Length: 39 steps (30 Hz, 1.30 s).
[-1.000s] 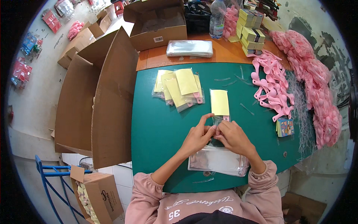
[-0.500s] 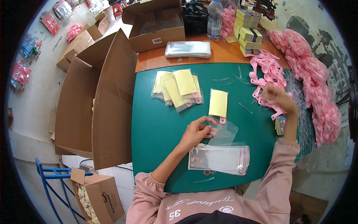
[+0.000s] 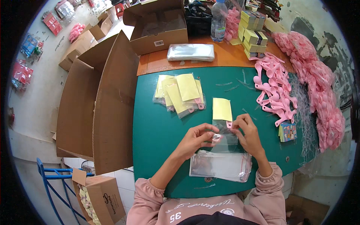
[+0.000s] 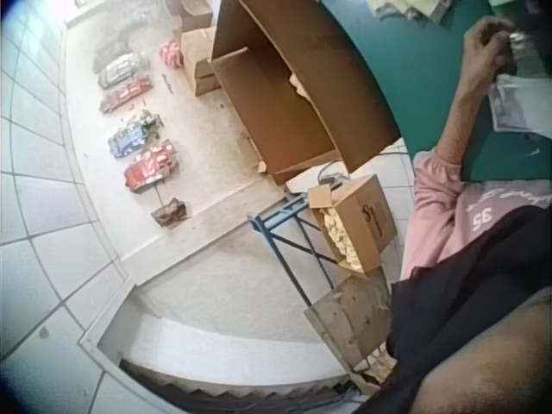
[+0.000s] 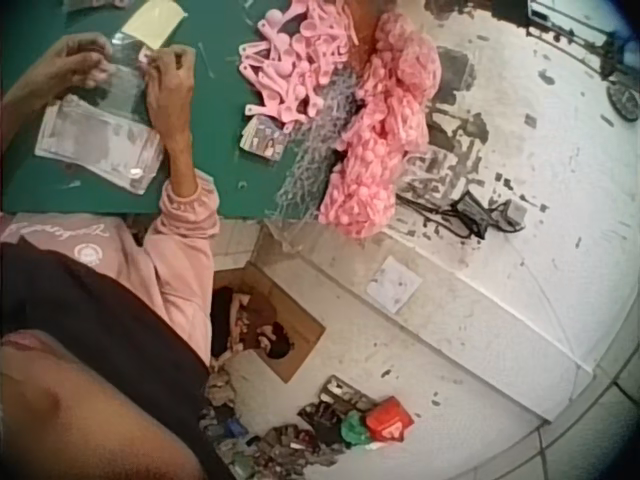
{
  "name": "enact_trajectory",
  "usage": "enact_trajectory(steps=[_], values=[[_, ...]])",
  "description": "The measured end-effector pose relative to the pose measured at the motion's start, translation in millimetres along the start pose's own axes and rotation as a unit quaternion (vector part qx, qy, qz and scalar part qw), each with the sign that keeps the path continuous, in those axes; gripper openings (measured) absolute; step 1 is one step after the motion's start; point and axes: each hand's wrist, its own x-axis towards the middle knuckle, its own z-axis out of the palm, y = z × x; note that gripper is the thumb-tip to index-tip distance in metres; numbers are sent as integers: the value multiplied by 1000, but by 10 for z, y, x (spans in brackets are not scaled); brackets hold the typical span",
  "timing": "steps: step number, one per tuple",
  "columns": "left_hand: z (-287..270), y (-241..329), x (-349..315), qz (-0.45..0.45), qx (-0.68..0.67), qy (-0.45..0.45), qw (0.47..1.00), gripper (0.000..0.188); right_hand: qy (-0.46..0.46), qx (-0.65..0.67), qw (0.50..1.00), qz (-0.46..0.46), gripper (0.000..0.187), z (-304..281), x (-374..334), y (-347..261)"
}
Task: The person repeatedly picks up pink plastic spoons and small printed cards, places them into clear plastic bags, and seals each bag. The sealed packages are stacked on the green table. The person handles the items one at a time throughout the clip.
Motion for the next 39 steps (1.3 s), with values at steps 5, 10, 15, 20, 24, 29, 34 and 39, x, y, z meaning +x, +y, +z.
enact_trajectory(steps=[5, 10, 15, 20, 24, 29, 34, 39], values=[[-6, -17, 48, 91, 287, 47, 953, 34, -6, 141, 989, 51, 17, 37, -54, 72], [39, -47, 76, 96, 394, 85, 910, 20, -20, 199, 977, 78, 10, 60, -58, 54], [78, -42, 77, 142, 413, 114, 892, 15, -21, 372, 900, 224, 11, 122, -72, 140], [104, -50, 70, 94, 408, 145, 896, 15, 15, 354, 903, 244, 12, 182, -65, 139], [65, -133, 87, 65, 354, 167, 918, 16, 58, 341, 908, 235, 12, 204, -52, 98], [115, -183, 103, 83, 273, 193, 939, 20, 51, 323, 917, 227, 15, 219, -56, 101], [152, -162, 95, 67, 233, 175, 954, 17, 39, 316, 922, 222, 29, 216, -72, 106], [159, -30, 69, 68, 291, 145, 943, 32, 10, 248, 948, 199, 28, 104, -39, 158]])
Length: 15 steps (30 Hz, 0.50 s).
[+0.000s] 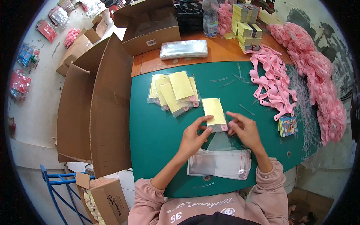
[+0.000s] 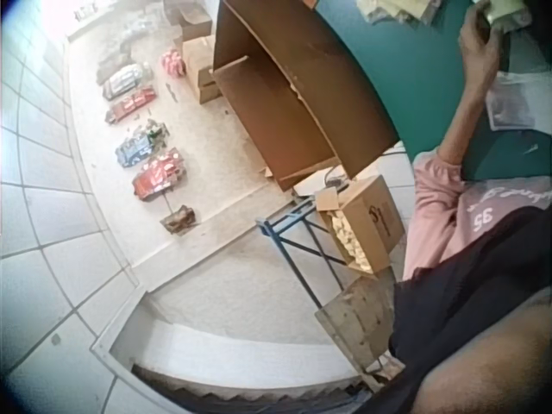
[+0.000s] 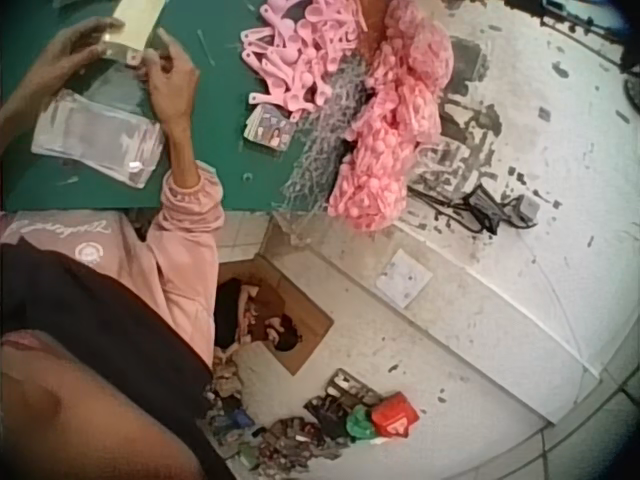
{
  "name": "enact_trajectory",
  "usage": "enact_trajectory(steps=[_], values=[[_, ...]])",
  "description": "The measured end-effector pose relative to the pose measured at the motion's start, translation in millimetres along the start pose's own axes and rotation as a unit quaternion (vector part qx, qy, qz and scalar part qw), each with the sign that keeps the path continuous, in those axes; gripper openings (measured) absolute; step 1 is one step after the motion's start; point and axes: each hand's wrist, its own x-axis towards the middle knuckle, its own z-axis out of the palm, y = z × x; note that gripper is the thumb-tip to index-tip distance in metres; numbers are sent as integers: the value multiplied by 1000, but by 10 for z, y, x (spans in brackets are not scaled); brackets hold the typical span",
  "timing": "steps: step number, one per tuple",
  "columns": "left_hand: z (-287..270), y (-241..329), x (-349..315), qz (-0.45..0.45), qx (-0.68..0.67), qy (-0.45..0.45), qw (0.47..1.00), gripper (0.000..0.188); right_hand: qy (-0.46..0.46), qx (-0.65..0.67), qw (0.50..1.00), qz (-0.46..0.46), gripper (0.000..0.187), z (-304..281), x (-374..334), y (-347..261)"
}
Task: The person repeatedly picks up pink plastic spoons and small printed cards, places them into clear plastic bags, and seals each bag. The sealed packages are stacked on the green table. The person handles the items one at a time throughout the clip.
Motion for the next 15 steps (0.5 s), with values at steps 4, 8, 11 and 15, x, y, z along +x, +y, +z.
enact_trajectory(steps=[4, 8, 11, 15], values=[[-308, 265, 51, 33, 26, 7, 999, 39, 164, -383, 889, -191, 22, -563, 222, -28], [-544, 453, 123, 204, 242, 219, 923, 38, 174, -597, 767, -159, 24, -1073, 452, 88], [-363, 354, 91, 321, 373, 171, 853, 41, 149, -676, 699, -180, 24, -1183, 524, 152], [321, -26, -166, 231, 399, 64, 885, 47, 178, -681, 675, -220, 29, -1195, 578, 27]])
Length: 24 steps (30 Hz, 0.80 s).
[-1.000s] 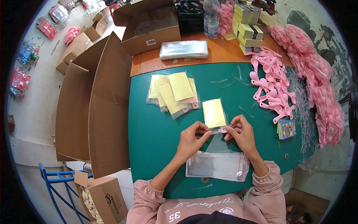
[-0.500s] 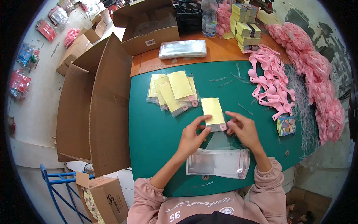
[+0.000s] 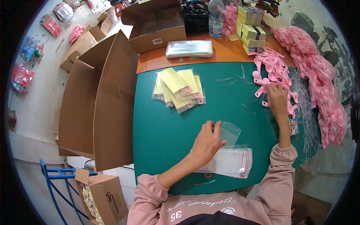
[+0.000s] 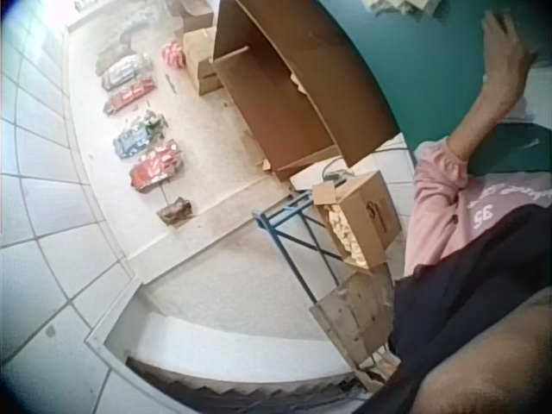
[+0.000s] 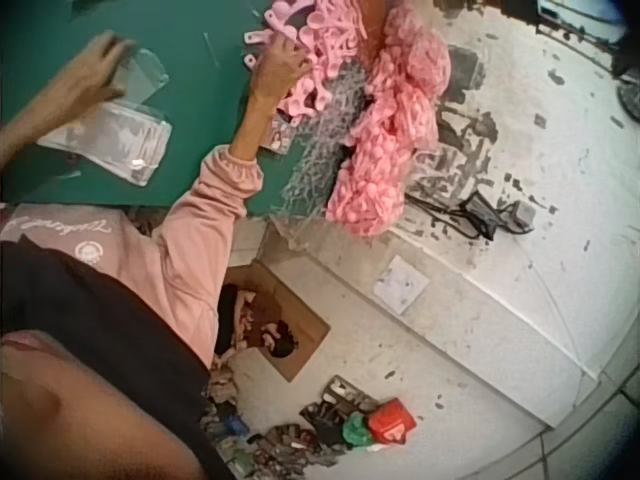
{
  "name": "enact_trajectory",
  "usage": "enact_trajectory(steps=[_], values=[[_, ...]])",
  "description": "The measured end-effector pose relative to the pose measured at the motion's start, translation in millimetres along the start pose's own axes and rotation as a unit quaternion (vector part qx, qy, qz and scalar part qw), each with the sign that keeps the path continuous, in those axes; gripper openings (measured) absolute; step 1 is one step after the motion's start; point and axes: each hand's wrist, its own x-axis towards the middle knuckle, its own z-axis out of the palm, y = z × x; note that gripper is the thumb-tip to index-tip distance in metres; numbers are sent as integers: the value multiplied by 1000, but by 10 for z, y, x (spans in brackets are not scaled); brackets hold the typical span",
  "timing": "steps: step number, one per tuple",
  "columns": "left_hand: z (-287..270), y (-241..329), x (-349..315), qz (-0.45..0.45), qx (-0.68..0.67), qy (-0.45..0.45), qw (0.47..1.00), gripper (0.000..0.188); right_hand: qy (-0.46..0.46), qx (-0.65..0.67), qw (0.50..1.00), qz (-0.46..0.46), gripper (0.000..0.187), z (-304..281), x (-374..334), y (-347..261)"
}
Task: The person repeatedly picks up pink plastic spoons and small printed cards, places them into clear plastic bags, and seals each bag. The sealed packages are stacked on the green table. The person handles the items one at a time throughout the clip.
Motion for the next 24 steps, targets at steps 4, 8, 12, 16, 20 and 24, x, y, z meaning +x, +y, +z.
enact_trajectory(steps=[4, 8, 12, 16, 20, 24], values=[[179, -90, 13, -44, -174, -41, 983, 50, 188, 202, 954, 114, 24, -380, 35, -185], [-20, -134, 142, -40, -272, -139, 951, 35, 183, 526, 814, 166, 13, -565, -142, -419], [-116, -134, 213, -43, -230, -153, 960, 16, 153, 621, 740, 210, 14, -616, -325, -765], [37, -312, 176, -143, -515, -163, 829, 21, 111, 638, 724, 240, 15, -576, -390, -922], [-74, -226, 247, -193, -477, -188, 837, 32, 126, 657, 697, 257, 14, -599, -376, -980], [-121, -221, 266, -203, -457, -192, 844, 39, 151, 657, 692, 258, 16, -625, -380, -1014]])
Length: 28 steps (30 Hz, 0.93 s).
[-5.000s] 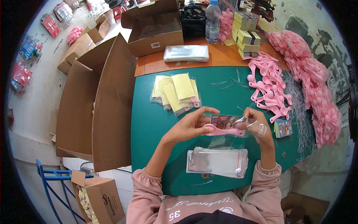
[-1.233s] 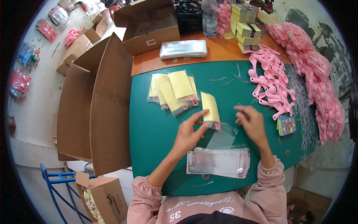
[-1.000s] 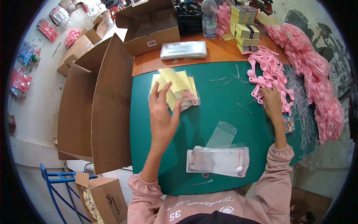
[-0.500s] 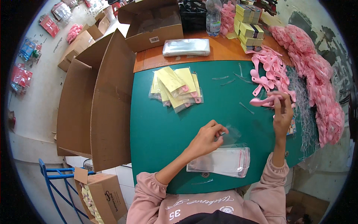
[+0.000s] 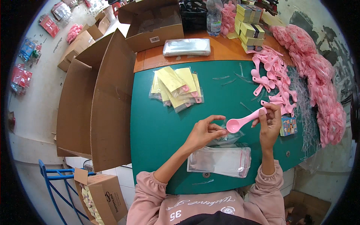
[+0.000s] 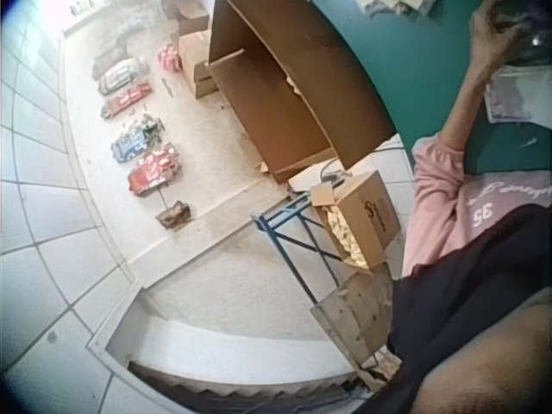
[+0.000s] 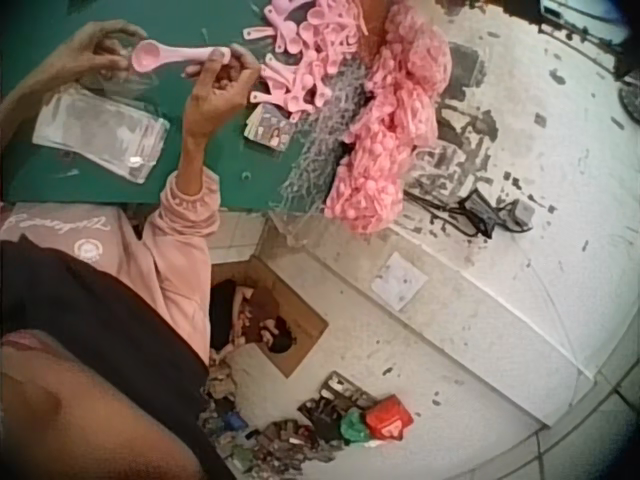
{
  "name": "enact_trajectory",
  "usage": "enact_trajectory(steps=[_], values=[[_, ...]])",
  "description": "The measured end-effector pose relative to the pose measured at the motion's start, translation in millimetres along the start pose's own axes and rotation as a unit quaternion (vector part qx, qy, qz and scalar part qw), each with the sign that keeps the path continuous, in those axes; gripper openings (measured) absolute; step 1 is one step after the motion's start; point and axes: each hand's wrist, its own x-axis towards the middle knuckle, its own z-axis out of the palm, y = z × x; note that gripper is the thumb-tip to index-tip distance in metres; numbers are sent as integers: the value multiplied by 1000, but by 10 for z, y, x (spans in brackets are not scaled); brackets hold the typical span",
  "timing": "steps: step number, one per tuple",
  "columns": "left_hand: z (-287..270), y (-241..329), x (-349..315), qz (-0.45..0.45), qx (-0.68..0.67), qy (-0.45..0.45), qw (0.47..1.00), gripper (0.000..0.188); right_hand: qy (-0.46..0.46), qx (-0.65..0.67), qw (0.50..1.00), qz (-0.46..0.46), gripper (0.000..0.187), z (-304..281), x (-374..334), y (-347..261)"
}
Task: The person repeatedly picks up pink plastic spoons and small printed cards, places them into clear plastic bags, and seals each bag. The sealed packages are stacked on the green table. The person handles the items one at a time throughout the clip.
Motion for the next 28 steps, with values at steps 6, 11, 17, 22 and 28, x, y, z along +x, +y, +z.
enact_trajectory(steps=[6, 11, 17, 22, 28], values=[[-5, -25, 16, 11, -42, -5, 999, 42, -47, -12, 999, 18, 14, 57, -43, -47], [86, -31, 0, 81, -42, 18, 996, 31, -129, -6, 988, 81, 16, 112, -97, -41], [102, 98, -82, 17, -36, -64, 997, 35, -201, 17, 979, 10, 38, 0, -127, -77], [33, 301, -106, 28, 20, -47, 998, 34, -297, -114, 947, -43, 64, -146, -135, -254], [-20, 348, -78, 53, -52, -34, 997, 31, 54, -488, 862, 123, 27, -1390, 214, -52]])
